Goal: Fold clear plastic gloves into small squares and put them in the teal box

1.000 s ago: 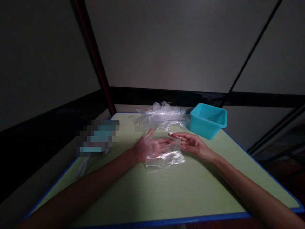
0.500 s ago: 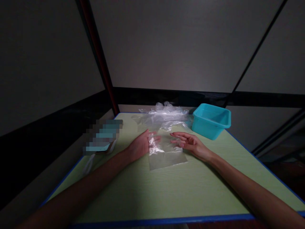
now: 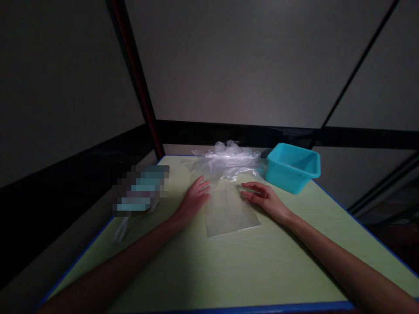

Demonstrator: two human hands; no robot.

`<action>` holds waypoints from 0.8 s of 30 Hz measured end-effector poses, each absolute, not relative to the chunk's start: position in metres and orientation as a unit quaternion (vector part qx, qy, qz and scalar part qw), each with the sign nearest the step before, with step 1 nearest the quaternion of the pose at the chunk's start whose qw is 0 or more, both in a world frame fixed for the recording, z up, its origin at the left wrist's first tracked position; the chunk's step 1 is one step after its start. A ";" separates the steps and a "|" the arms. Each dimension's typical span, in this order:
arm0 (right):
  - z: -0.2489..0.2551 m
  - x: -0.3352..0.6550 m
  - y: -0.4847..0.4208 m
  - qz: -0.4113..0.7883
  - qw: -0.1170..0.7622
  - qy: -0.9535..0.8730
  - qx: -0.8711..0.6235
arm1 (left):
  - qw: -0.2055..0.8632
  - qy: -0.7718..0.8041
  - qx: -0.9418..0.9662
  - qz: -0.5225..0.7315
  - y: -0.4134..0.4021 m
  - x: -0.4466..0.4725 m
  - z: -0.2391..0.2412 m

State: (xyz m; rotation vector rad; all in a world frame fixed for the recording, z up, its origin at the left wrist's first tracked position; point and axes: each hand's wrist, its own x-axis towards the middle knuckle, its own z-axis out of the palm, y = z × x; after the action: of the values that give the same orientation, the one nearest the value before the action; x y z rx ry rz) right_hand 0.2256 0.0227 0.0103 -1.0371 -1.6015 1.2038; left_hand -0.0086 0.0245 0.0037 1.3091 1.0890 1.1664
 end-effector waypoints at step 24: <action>0.009 0.205 -0.008 0.057 0.098 -0.908 -0.403 | 0.058 0.457 0.877 0.135 -0.021 0.012 0.007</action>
State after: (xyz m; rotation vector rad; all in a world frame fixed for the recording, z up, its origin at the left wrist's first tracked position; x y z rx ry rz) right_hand 0.2054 -0.0085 0.0093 -1.1930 -2.6881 0.1700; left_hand 0.0119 -0.0210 0.0068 2.6586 1.3844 0.4082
